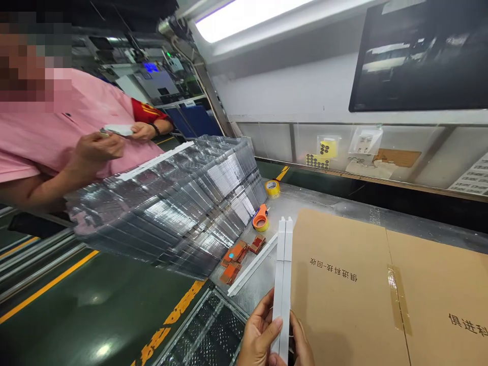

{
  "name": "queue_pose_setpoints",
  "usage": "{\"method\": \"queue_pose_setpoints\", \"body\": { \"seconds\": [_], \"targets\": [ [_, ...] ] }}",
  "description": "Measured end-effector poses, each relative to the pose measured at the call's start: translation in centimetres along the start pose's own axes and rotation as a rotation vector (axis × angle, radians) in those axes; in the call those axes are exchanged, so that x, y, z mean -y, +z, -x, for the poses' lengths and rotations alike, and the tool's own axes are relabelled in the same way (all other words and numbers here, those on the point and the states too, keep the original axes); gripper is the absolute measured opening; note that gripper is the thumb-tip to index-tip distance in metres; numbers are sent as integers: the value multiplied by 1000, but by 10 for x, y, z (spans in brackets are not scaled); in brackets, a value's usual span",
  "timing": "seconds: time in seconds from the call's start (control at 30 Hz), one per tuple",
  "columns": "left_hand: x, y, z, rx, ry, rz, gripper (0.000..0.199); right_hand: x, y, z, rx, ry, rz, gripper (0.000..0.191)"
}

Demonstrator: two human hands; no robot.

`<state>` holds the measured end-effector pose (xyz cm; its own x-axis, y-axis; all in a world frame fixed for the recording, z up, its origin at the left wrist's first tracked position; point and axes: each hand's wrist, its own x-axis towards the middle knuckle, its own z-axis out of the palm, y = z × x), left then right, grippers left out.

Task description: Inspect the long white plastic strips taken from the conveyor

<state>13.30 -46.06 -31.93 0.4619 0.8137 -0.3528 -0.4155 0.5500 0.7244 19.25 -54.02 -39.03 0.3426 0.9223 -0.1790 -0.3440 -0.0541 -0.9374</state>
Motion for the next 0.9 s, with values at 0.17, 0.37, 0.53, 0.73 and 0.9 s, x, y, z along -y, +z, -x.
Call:
{"method": "queue_pose_setpoints", "body": {
  "seconds": [0.17,0.37,0.53,0.73,0.9],
  "targets": [
    [-5,4,-5,55,-106,-72,65,4,14,3,-141,-35,-70,77],
    [-10,2,-13,89,-256,-93,65,4,15,12,-182,-29,-83,85],
    [-21,3,-13,145,-376,-140,57,22,-25,6,-377,135,5,72],
    [-24,4,-8,249,-518,-213,57,90,-74,-31,-566,-5,-164,60],
    [-12,0,-2,332,-599,-265,61,118,-93,-47,-486,-55,-328,46]
  ]
}}
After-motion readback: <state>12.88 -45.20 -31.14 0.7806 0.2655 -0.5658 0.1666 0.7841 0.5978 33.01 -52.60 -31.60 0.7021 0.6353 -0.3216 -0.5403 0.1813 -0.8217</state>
